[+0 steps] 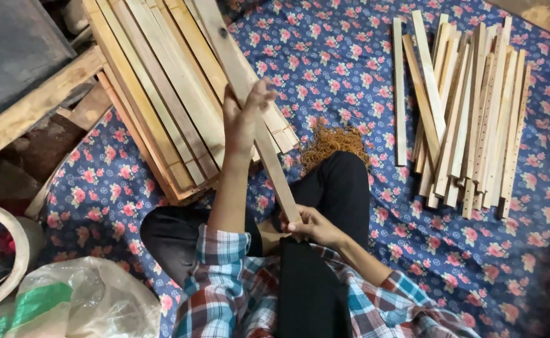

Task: Assembling and organizing wooden slats by wrapping them with rubber bands and stacking them into bundles.

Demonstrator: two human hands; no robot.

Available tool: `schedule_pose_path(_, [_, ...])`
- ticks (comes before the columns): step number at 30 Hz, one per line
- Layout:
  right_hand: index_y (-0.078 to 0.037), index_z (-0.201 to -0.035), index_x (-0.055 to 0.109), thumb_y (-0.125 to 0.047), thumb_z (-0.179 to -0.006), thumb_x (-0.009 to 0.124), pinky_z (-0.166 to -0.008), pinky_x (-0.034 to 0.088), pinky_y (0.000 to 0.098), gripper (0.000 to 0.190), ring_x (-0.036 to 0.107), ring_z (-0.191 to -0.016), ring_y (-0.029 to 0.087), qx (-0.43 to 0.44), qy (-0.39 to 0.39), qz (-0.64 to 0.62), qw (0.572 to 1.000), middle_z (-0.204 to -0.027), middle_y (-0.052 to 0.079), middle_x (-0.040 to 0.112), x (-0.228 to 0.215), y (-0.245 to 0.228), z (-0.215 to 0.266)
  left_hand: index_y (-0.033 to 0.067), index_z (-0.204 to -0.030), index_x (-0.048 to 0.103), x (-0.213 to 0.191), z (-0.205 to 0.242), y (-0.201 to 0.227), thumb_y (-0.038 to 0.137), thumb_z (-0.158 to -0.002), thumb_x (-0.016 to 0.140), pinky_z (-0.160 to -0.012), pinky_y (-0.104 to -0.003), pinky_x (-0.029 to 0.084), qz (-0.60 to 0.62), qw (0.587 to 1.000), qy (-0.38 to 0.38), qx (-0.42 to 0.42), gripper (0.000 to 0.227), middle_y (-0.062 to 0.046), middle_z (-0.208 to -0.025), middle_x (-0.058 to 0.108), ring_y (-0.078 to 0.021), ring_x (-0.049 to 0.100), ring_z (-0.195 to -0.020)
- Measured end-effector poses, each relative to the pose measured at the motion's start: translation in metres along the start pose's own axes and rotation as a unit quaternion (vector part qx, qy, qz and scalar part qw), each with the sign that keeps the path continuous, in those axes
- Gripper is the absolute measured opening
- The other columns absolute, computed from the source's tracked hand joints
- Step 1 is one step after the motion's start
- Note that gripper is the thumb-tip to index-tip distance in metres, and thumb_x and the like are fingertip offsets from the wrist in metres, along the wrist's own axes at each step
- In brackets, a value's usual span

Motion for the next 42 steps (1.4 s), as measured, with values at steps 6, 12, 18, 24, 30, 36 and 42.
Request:
schedule_pose_path(6, [-0.007,-0.138,0.063,-0.02,-0.082,0.087,-0.098,0.052,0.0516,0.062,0.067,-0.115,0.033,0.056,-0.044,0.195,0.978,-0.123,0.019,0.072,0.004,0.014,-0.022,0.0022,-0.139,0.041,0.019,0.021,-0.013,0.046,-0.102,0.058,-0.057,-0.027,0.055,-0.123,0.991,-0.047,-0.006,0.06,-0.01,-0.082,0.065,-0.0143,0.067,-0.059])
schedule_pose_path(12, [-0.001,-0.144,0.056,-0.013,-0.096,0.07,-0.101,0.052,0.0507,0.052,0.067,-0.117,0.035,-0.173,0.208,0.155,0.95,-0.126,0.024,0.068,-0.078,-0.13,-0.016,-0.0072,-0.133,0.048,0.048,0.094,0.05,0.045,-0.108,0.037,-0.071,-0.056,0.056,-0.48,0.867,-0.089,0.096,0.059,-0.033,-0.115,0.06,-0.052,0.067,-0.093])
schedule_pose_path(18, [-0.011,-0.161,0.029,-0.038,-0.107,0.052,-0.094,0.062,0.0438,0.065,0.069,-0.116,0.031,-0.253,0.285,0.035,0.924,-0.14,0.021,0.058,-0.152,-0.162,0.004,0.0097,-0.126,0.061,0.017,0.135,-0.026,0.051,-0.1,0.054,-0.066,-0.046,0.053,-0.674,0.717,-0.095,0.149,0.049,-0.01,-0.097,0.064,-0.0313,0.066,-0.084])
schedule_pose_path(24, [-0.009,-0.146,0.053,-0.015,-0.101,0.066,-0.072,0.068,0.0478,0.047,0.075,-0.084,0.029,-0.161,0.379,-0.005,0.911,-0.102,0.012,0.058,-0.159,-0.113,-0.008,0.0171,-0.129,0.059,-0.013,0.167,-0.089,0.048,-0.099,0.056,-0.069,-0.043,0.054,-0.716,0.684,-0.114,0.075,0.043,-0.005,-0.099,0.065,-0.0269,0.065,-0.089])
schedule_pose_path(30, [-0.009,-0.14,0.062,-0.005,-0.095,0.071,-0.066,0.069,0.044,0.046,0.074,-0.072,0.024,-0.109,0.42,-0.024,0.9,-0.084,0.007,0.058,-0.175,-0.064,-0.019,0.0158,-0.13,0.056,-0.027,0.172,-0.129,0.048,-0.098,0.058,-0.081,-0.048,0.054,-0.681,0.717,-0.14,-0.04,0.045,-0.011,-0.104,0.065,-0.0329,0.067,-0.1])
schedule_pose_path(36, [-0.01,-0.137,0.064,-0.004,-0.093,0.073,-0.068,0.069,0.0394,0.046,0.074,-0.071,0.02,-0.103,0.423,-0.047,0.899,-0.081,0.002,0.056,-0.18,-0.042,-0.013,0.0156,-0.128,0.055,0.002,0.124,-0.215,0.065,-0.1,0.044,-0.094,-0.054,0.051,-0.527,0.804,-0.223,-0.165,0.059,-0.02,-0.108,0.07,-0.0408,0.068,-0.109])
schedule_pose_path(42, [-0.008,-0.118,0.076,-0.028,-0.102,0.068,-0.08,0.064,0.0369,0.028,0.071,-0.084,0.015,-0.03,0.425,0.027,0.904,-0.094,0.007,0.071,-0.239,-0.028,-0.026,0.016,-0.121,0.062,0.016,0.1,-0.256,0.058,-0.097,0.035,-0.1,-0.056,0.048,-0.5,0.763,-0.26,-0.317,0.055,-0.023,-0.117,0.069,-0.0438,0.063,-0.12])
Point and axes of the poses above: each hand's wrist, its own z-axis away from the middle knuckle, its own x-axis out of the palm, y = z × x, the point moved 8 cm from there along -z, towards the middle knuckle
